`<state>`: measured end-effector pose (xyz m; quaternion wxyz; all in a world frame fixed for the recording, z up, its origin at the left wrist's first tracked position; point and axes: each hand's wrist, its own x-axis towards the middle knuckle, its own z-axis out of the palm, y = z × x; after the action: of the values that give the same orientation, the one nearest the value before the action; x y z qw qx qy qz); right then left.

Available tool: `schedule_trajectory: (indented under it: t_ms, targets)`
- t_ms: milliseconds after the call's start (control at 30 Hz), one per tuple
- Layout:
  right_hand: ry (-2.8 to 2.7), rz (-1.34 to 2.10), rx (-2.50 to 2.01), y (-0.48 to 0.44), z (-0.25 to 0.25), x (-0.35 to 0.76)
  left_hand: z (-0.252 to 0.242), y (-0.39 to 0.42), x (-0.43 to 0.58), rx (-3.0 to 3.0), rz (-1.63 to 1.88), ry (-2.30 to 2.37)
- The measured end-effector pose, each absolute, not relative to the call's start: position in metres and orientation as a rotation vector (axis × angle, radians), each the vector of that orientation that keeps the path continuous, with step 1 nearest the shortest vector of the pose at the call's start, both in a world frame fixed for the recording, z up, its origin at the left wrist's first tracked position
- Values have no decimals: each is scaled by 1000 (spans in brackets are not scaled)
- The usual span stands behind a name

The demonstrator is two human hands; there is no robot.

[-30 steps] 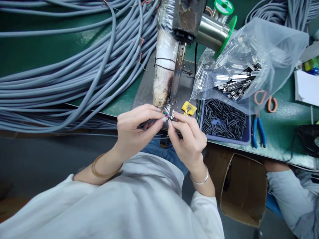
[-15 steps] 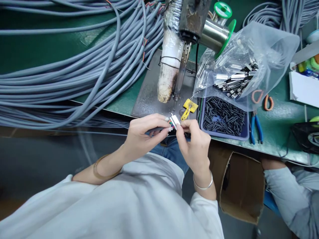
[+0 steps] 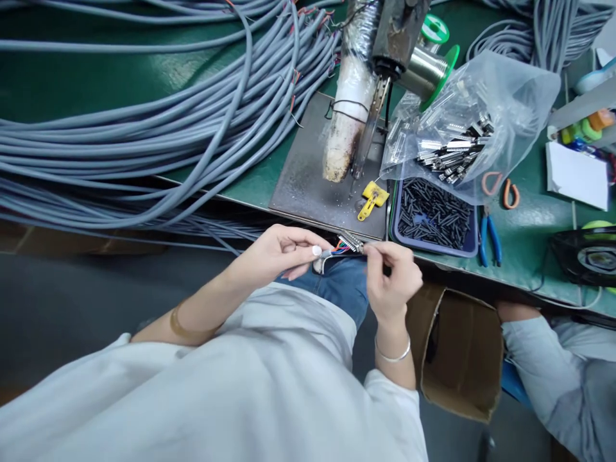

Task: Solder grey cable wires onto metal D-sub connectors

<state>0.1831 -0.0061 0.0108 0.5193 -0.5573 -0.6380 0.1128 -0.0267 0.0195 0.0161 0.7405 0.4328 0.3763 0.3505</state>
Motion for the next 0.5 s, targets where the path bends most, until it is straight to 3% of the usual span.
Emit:
schedule_trajectory:
  t_ms: [267, 500]
  targets:
    - [-2244, 94, -1301, -21, 40, 165, 7, 6, -23, 1052, 960, 890]
    - [-2134, 95, -1381, -15, 40, 175, 7, -2, -23, 1446, 1062, 975]
